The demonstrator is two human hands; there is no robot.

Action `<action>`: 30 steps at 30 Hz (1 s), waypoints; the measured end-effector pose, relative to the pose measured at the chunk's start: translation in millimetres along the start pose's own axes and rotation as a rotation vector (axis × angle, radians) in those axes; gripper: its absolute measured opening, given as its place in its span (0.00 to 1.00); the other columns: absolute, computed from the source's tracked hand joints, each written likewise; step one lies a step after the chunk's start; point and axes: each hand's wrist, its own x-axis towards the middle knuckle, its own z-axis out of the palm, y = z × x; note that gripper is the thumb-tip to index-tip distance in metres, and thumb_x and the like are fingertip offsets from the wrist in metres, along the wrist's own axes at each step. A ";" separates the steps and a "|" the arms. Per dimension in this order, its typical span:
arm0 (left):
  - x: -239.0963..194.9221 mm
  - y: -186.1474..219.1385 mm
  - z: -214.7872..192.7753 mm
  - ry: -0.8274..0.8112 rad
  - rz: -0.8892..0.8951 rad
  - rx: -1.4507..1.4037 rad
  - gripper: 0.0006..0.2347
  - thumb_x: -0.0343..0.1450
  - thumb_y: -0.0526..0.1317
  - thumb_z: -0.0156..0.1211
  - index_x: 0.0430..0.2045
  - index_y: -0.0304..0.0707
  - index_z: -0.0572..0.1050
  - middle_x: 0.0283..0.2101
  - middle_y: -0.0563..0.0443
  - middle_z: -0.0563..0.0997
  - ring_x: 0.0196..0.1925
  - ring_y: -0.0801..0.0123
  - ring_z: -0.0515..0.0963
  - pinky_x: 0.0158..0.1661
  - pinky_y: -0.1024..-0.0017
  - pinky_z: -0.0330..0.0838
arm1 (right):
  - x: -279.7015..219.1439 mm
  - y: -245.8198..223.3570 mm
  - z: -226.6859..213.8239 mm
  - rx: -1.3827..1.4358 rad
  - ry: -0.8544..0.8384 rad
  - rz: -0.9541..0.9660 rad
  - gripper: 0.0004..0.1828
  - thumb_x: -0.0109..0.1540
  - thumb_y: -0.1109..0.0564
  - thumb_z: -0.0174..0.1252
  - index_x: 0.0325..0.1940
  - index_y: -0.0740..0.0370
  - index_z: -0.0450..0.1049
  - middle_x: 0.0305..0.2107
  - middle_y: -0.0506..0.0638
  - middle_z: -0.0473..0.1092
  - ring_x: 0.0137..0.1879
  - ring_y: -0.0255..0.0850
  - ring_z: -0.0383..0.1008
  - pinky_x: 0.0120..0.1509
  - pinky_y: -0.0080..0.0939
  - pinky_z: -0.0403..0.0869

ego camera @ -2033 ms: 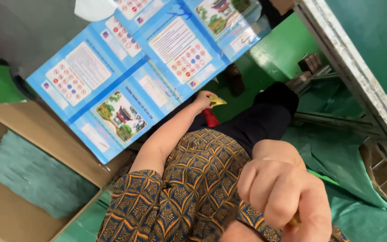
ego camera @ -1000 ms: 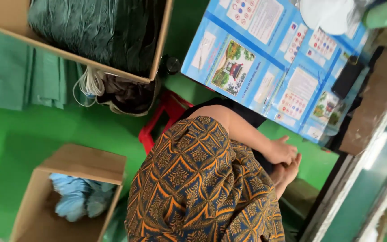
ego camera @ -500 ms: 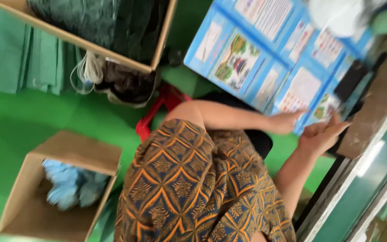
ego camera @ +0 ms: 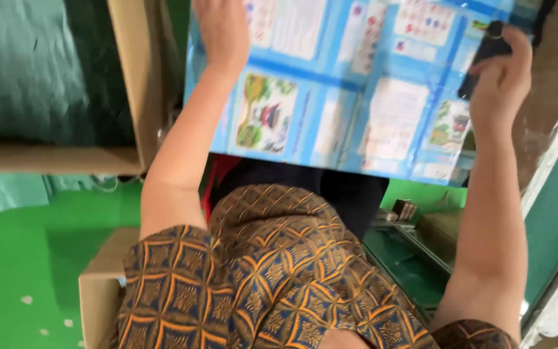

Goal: Packing individual masks into gold-colored packets and then grouping them on a conveyor belt.

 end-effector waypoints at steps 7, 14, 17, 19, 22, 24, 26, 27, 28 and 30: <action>18.0 39.7 -35.7 -0.232 -0.077 0.240 0.16 0.78 0.36 0.59 0.62 0.36 0.69 0.67 0.37 0.67 0.72 0.44 0.63 0.70 0.47 0.54 | 183.9 50.4 49.8 -0.216 -0.079 0.083 0.14 0.73 0.57 0.62 0.62 0.61 0.72 0.25 0.57 0.70 0.29 0.52 0.71 0.37 0.52 0.71; 34.2 56.8 -42.2 -0.295 -0.146 0.293 0.17 0.77 0.37 0.57 0.61 0.33 0.69 0.67 0.38 0.68 0.72 0.45 0.65 0.70 0.46 0.55 | 324.6 113.4 145.0 -0.484 -0.044 -0.041 0.21 0.61 0.43 0.69 0.29 0.63 0.76 0.23 0.58 0.75 0.30 0.59 0.77 0.34 0.58 0.73; 35.8 55.9 -39.9 -0.319 -0.193 0.311 0.16 0.77 0.38 0.56 0.61 0.34 0.70 0.67 0.39 0.68 0.72 0.45 0.65 0.69 0.45 0.56 | 355.5 117.1 168.9 -0.606 -0.164 -0.023 0.15 0.57 0.45 0.66 0.31 0.59 0.80 0.24 0.61 0.75 0.30 0.61 0.76 0.35 0.62 0.74; 33.8 55.3 -42.0 -0.321 -0.205 0.318 0.16 0.78 0.37 0.55 0.62 0.34 0.70 0.67 0.39 0.68 0.72 0.46 0.65 0.69 0.46 0.56 | 358.4 142.4 178.0 -0.645 -0.179 -0.092 0.13 0.61 0.47 0.64 0.32 0.59 0.80 0.24 0.61 0.75 0.29 0.61 0.76 0.34 0.63 0.73; 33.3 54.1 -40.3 -0.324 -0.204 0.323 0.16 0.79 0.38 0.55 0.63 0.36 0.70 0.68 0.40 0.68 0.73 0.47 0.65 0.69 0.46 0.56 | 369.1 145.0 151.2 -0.650 -0.160 -0.213 0.13 0.63 0.48 0.63 0.32 0.59 0.80 0.23 0.61 0.75 0.27 0.60 0.76 0.32 0.61 0.74; 31.7 52.8 -39.2 -0.326 -0.217 0.327 0.16 0.80 0.38 0.55 0.63 0.38 0.70 0.68 0.41 0.68 0.73 0.48 0.65 0.69 0.47 0.56 | 379.4 136.5 117.0 -0.610 -0.149 -0.278 0.14 0.62 0.47 0.64 0.30 0.60 0.80 0.22 0.60 0.75 0.26 0.59 0.77 0.31 0.58 0.74; 29.4 50.9 -39.0 -0.333 -0.208 0.349 0.17 0.79 0.39 0.55 0.64 0.40 0.68 0.69 0.42 0.66 0.73 0.49 0.64 0.70 0.47 0.56 | 393.8 128.8 79.7 -0.056 -0.248 0.030 0.08 0.71 0.57 0.58 0.42 0.64 0.77 0.30 0.55 0.74 0.33 0.50 0.77 0.34 0.48 0.75; 29.7 51.8 -38.3 -0.327 -0.226 0.345 0.17 0.79 0.39 0.55 0.64 0.40 0.68 0.69 0.42 0.66 0.73 0.49 0.64 0.70 0.47 0.56 | 397.7 110.3 66.7 -0.063 -0.262 0.019 0.08 0.71 0.57 0.58 0.42 0.64 0.77 0.30 0.55 0.74 0.33 0.50 0.77 0.34 0.48 0.75; 30.0 51.5 -39.2 -0.334 -0.218 0.334 0.18 0.79 0.39 0.55 0.65 0.40 0.68 0.69 0.43 0.66 0.73 0.50 0.63 0.70 0.47 0.56 | 403.1 91.0 57.8 0.123 -0.300 0.120 0.06 0.74 0.61 0.56 0.46 0.66 0.75 0.32 0.54 0.74 0.35 0.47 0.77 0.35 0.45 0.75; 28.4 50.2 -38.9 -0.325 -0.231 0.332 0.19 0.78 0.40 0.55 0.65 0.40 0.67 0.69 0.43 0.65 0.74 0.50 0.63 0.70 0.47 0.55 | 409.3 37.1 52.4 0.310 -0.356 0.207 0.05 0.77 0.64 0.54 0.50 0.67 0.74 0.35 0.52 0.73 0.37 0.44 0.77 0.35 0.41 0.76</action>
